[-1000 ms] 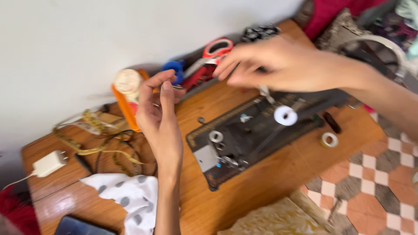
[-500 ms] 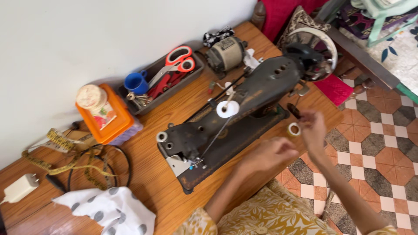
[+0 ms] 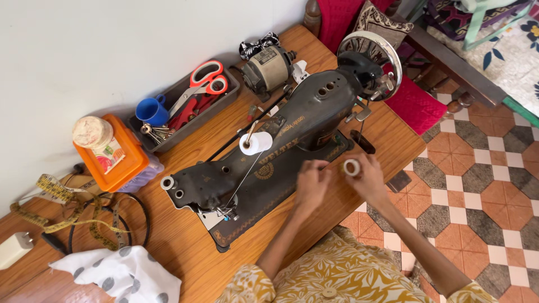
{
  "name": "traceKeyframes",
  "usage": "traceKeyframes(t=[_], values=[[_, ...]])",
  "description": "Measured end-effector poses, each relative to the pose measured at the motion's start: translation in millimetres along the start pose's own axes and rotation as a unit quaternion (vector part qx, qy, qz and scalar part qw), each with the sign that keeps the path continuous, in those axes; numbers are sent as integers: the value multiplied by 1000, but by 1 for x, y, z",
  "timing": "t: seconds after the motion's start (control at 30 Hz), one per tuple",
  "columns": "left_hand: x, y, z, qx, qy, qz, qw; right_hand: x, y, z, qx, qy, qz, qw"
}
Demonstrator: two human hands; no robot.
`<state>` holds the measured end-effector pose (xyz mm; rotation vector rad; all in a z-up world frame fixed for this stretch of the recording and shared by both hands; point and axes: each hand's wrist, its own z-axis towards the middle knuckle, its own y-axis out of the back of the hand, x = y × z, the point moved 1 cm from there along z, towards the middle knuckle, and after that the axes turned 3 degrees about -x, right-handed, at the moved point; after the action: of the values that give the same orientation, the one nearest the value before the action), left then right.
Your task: The person tidies a sewing table: they close an orange plastic container, place scissors and small items into a tray, hang a measuring tape and headbands on a wall hook, coil a cable, plug in a charger, and fold a red-fringed cloth runner, setting it on top of an air cooler.
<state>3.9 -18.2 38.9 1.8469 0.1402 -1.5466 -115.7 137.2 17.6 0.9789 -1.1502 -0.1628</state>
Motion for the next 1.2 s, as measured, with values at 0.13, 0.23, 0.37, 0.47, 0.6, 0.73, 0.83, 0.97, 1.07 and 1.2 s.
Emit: traceKeyframes(t=[0.13,0.23,0.37,0.47,0.6,0.73,0.83,0.97,1.07,1.2], values=[[10,45,-9,-163,-6,187,969,21,-14,10,35,44,21,998],[43,76,-15,-184,43,433,881,38,-23,17,54,78,55,994],[85,98,-32,-169,137,440,871,57,-24,26,94,117,101,984],[89,102,-39,-203,60,466,859,68,-28,35,138,105,137,975],[67,101,-39,-203,66,412,886,78,-31,45,187,104,175,961],[38,97,-47,-291,1,293,911,90,-36,50,225,129,199,945],[23,99,-57,-291,10,147,945,108,-35,49,245,156,214,933],[-6,114,-69,-280,27,27,959,144,-20,40,244,187,275,911],[-37,130,-84,-229,100,-73,965,175,3,29,230,248,316,886],[-82,158,-98,-199,69,-104,972,216,35,16,268,334,277,860]])
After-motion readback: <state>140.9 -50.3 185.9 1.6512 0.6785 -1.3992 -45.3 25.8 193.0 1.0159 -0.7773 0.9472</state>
